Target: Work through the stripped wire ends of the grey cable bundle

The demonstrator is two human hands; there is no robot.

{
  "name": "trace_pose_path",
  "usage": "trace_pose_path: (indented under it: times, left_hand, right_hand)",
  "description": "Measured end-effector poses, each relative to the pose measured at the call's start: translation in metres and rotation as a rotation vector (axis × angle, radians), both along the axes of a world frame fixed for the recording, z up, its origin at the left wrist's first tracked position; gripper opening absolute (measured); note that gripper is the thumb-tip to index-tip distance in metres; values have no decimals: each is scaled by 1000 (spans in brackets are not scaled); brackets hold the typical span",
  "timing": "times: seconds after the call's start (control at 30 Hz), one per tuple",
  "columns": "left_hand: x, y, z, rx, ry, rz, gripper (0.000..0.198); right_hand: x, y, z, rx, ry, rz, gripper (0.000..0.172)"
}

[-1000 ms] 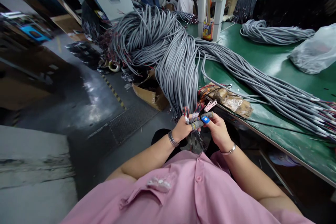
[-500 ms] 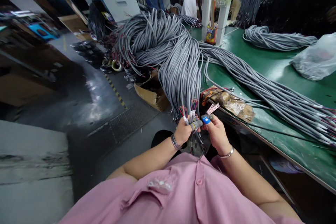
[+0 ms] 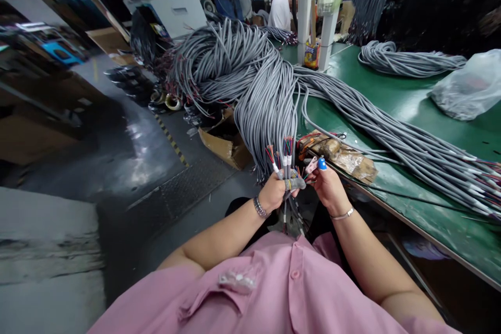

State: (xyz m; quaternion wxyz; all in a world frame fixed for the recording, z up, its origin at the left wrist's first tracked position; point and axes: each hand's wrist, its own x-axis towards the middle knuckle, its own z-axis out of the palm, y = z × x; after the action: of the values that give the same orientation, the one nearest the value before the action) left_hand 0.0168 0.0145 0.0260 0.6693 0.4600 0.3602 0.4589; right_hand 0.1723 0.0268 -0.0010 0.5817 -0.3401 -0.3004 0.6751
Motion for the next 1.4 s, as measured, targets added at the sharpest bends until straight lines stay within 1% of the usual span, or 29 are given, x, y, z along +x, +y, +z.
trace_pose_path:
  times: [0.1,0.17,0.33,0.4,0.47,0.53,0.6,0.7,0.77,0.93,1.0,1.07,1.13,1.2,1.27,1.37,1.4]
  left_hand:
    - [2,6,2,-34,-33,-25,29]
    - [2,8,3,-64,-32,-20,30]
    - [3,9,3,-92,-25,-17,30]
    - [3,10,1,-85,-19,-24,28]
    - [4,10,-1,-75,-9,-26,27]
    - [4,11,-4,-65,1,-26,26]
    - [3,12,-5,-66,-2,-22,24]
    - [4,12,-7,-63,-16,-23,23]
    - [4,13,-7,-60,-20,-27,22]
    - [6,12,-3,-76,37,-40,24]
    - [6,11,0,-77,56,-43,24]
    - [4,9,2,-79,50,-34,24]
    - [1,5,2,-76,34,-21,26]
    - [-1,0,0,-53,18,-2,26]
    - [-3,-5,-3,-10,12,30,26]
    - [-2,-10,-6,35,3,99,27]
    - [-1,-10,-6,39,4,115,29]
  right_hand:
    - [-9,1,-2,45,-57,-190,39]
    - [-13,2,-3,30,-10,-233,40]
    - [-13,4,4,-53,134,-122,32]
    - [-10,4,8,-81,143,-83,33]
    - [-6,3,10,-105,102,-50,37]
    - [-1,3,11,-129,24,-50,40]
    - [2,2,11,-147,-11,-56,39]
    - [3,2,10,-138,62,-36,34]
    - [2,3,9,-110,116,-46,30]
    - [-3,3,6,-81,139,-90,27]
    - [-3,2,5,-88,141,-82,30]
    - [-2,1,6,-116,156,-52,37]
    - [1,0,8,-154,179,-9,46]
    - [2,0,10,-176,198,39,51]
    - [3,0,12,-163,198,56,45]
    - [1,0,11,-117,161,-6,30]
    - [0,0,9,-105,150,-29,28]
